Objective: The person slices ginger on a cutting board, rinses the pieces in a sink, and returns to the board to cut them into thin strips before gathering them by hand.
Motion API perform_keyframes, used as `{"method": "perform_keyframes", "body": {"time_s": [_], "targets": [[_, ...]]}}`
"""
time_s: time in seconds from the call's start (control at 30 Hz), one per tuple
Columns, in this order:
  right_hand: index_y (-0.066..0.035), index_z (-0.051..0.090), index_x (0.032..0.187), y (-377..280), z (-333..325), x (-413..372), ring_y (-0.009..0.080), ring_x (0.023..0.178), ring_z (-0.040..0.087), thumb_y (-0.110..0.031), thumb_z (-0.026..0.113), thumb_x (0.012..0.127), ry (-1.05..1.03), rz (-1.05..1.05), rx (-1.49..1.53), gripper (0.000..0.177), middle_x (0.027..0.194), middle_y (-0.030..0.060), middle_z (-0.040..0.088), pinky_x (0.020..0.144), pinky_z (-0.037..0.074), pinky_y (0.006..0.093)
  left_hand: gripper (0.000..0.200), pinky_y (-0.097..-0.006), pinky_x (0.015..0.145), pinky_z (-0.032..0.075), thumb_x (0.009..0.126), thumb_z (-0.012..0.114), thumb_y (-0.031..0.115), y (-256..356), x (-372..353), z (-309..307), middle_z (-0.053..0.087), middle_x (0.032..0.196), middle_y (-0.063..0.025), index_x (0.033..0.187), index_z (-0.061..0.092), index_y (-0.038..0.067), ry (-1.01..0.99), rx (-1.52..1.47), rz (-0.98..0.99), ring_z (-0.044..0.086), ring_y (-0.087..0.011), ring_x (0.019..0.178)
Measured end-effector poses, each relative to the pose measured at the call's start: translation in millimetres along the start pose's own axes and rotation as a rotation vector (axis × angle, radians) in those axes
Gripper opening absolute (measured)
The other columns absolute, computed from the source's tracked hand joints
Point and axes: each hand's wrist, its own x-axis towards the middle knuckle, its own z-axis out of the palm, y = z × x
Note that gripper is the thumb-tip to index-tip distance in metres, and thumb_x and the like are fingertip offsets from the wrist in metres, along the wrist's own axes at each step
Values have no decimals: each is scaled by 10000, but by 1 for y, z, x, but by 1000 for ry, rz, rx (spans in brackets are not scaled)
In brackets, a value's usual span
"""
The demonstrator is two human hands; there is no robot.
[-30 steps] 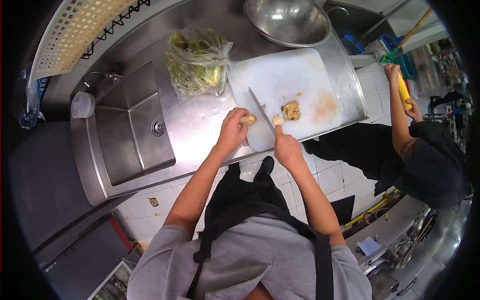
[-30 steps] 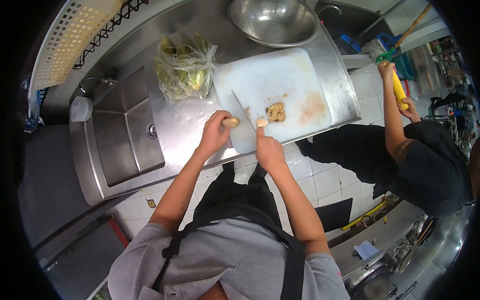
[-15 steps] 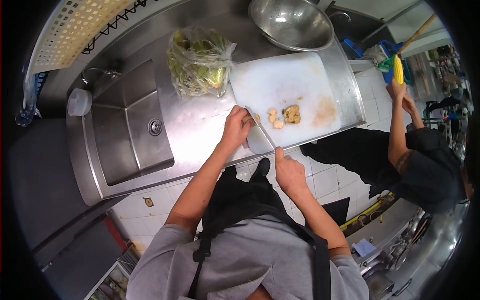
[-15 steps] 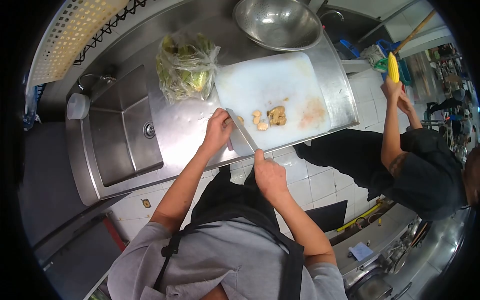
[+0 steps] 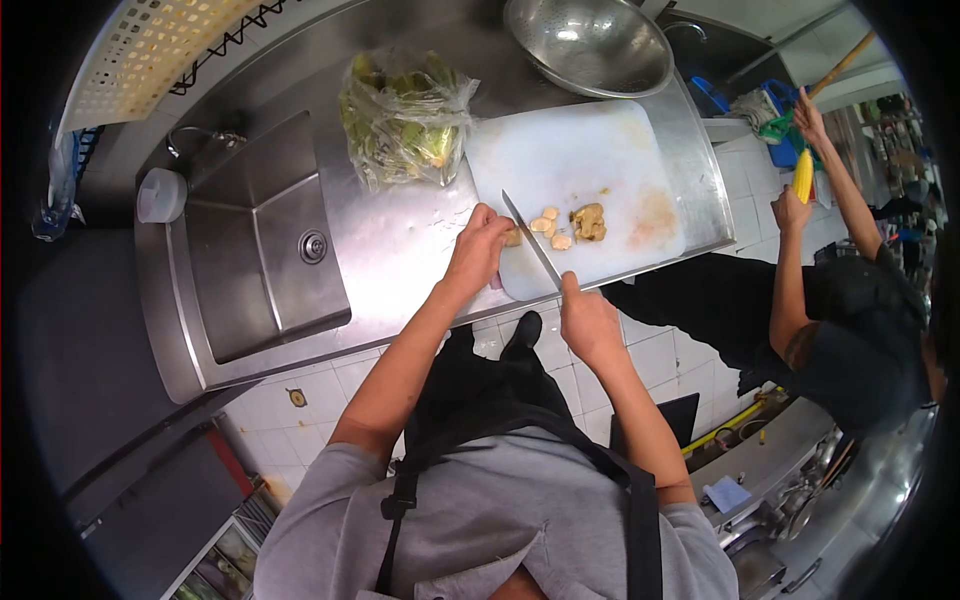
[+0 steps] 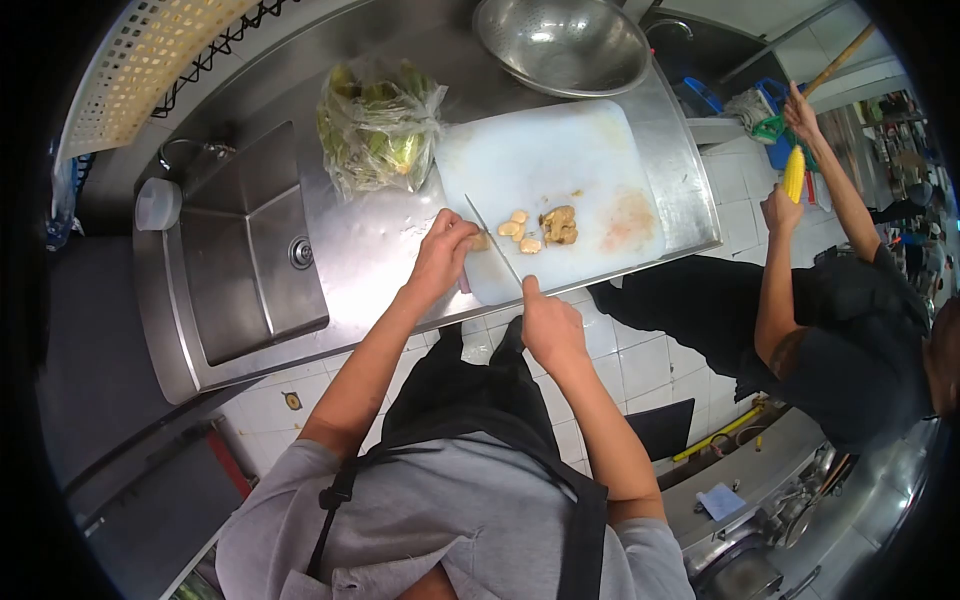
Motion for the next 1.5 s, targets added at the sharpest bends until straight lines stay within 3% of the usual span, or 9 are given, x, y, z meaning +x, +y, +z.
{"method": "perform_keyframes", "body": {"time_s": [0.17, 0.27, 0.37, 0.47, 0.77, 1.07, 1.17, 1.27, 1.5], "targets": [[9, 482, 1112, 9, -7, -20, 507, 811, 696, -25, 554, 924, 37, -50, 44, 204, 798, 293, 695, 718, 539, 608, 238, -437, 896, 527, 897, 645, -49, -4, 5, -3, 578, 1114, -170, 1116, 714, 13, -36, 13, 27, 635, -377, 1014], [22, 481, 1109, 14, 9, 1, 513, 830, 698, -5, 520, 919, 92, -96, 110, 196, 817, 291, 703, 733, 541, 604, 244, -409, 847, 547, 888, 668, -31, -9, 6, -2, 576, 1143, -158, 1123, 715, 15, -15, 39, 87, 657, -332, 958], [34, 479, 1111, 15, 44, 45, 526, 825, 688, -8, 523, 928, 135, -106, 203, 192, 801, 300, 693, 738, 534, 621, 250, -370, 777, 560, 878, 716, 9, -3, 4, -8, 562, 1164, -135, 1128, 700, 12, -109, -30, -24, 660, -262, 877], [35, 477, 1115, 14, 57, 56, 535, 818, 682, -21, 537, 940, 181, -123, 291, 193, 787, 309, 683, 741, 529, 630, 238, -335, 719, 555, 871, 754, 41, -4, -6, -7, 538, 1147, -112, 1091, 668, 8, -31, 6, 78, 631, -207, 800], [29, 463, 1122, 7, 23, -15, 554, 796, 662, -49, 545, 970, 85, -43, 325, 189, 769, 333, 666, 728, 504, 649, 196, -398, 638, 533, 877, 750, 35, 5, -29, 21, 520, 1096, -156, 979, 583, 21, 191, -53, -8, 615, -257, 673], [36, 467, 1128, 1, 62, 27, 553, 856, 674, 1, 532, 914, 141, -34, 365, 226, 822, 337, 684, 774, 525, 636, 196, -413, 650, 537, 824, 717, 9, 7, -16, 19, 553, 1075, -161, 966, 582, 13, 205, 26, 49, 623, -293, 691], [38, 471, 1132, 9, 67, 45, 553, 855, 671, -3, 537, 920, 194, -94, 412, 226, 818, 336, 681, 776, 523, 639, 202, -345, 703, 561, 821, 711, 4, 10, -8, 8, 583, 1079, -142, 1009, 640, -9, 108, 10, -17, 655, -251, 814], [18, 486, 1098, 29, 50, 36, 549, 822, 671, -20, 550, 935, 206, -25, 356, 179, 785, 327, 675, 755, 521, 642, 222, -377, 755, 577, 825, 717, 11, -5, -4, 3, 571, 1093, -151, 1043, 683, -4, 57, -29, 124, 668, -281, 846], [16, 495, 1093, 23, 3, -15, 512, 768, 693, -21, 560, 910, 59, -84, 133, 198, 758, 294, 690, 708, 538, 615, 205, -349, 803, 598, 889, 739, 25, -10, -6, 1, 569, 1110, -149, 1086, 704, -16, 26, -159, -7, 678, -260, 897]]}}
